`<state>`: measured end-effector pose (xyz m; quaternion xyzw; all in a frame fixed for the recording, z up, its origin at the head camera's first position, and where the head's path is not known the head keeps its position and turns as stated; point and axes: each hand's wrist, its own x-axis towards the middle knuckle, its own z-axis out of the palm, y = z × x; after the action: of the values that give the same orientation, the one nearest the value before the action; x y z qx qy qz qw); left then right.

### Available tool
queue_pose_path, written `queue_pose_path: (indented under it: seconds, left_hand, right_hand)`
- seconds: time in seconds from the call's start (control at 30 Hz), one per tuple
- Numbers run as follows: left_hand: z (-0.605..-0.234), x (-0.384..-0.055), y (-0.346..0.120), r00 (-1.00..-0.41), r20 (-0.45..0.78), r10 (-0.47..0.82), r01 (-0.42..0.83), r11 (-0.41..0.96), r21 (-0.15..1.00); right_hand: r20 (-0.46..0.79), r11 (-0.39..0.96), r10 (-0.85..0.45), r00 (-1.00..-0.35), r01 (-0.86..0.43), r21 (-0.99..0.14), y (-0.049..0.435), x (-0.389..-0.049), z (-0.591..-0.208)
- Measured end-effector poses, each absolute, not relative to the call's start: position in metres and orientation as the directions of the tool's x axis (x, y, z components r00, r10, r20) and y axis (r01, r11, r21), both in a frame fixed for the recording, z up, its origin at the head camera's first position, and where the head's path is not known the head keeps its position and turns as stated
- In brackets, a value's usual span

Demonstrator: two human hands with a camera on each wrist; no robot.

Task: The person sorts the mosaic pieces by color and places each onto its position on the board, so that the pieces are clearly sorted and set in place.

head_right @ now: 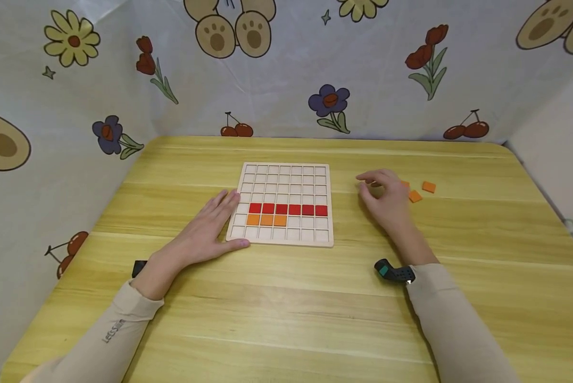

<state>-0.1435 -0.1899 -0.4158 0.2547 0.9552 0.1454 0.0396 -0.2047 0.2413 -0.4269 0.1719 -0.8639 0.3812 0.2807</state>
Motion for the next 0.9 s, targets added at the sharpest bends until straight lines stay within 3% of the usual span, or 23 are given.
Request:
queue_pose_path:
  seconds: [0.2, 0.53, 0.9]
  left_hand:
    - [-0.415, -0.143, -0.189, -0.867, -0.007, 0.498, 0.472, 0.826, 0.306]
    - [-0.412, -0.143, -0.189, -0.869, -0.018, 0.495, 0.466, 0.829, 0.308]
    - [-0.413, -0.143, -0.189, -0.870, -0.018, 0.494, 0.464, 0.828, 0.314]
  right_hand:
    - [0.567, 0.723, 0.109, -0.817, -0.326, -0.609, 0.266, -0.208, -0.427]
    - [0.402, 0.786, 0.265, -0.877, -0.045, -0.617, 0.280, -0.209, -0.428]
    - [0.387, 0.796, 0.240, -0.890, -0.048, -0.604, 0.278, -0.205, -0.426]
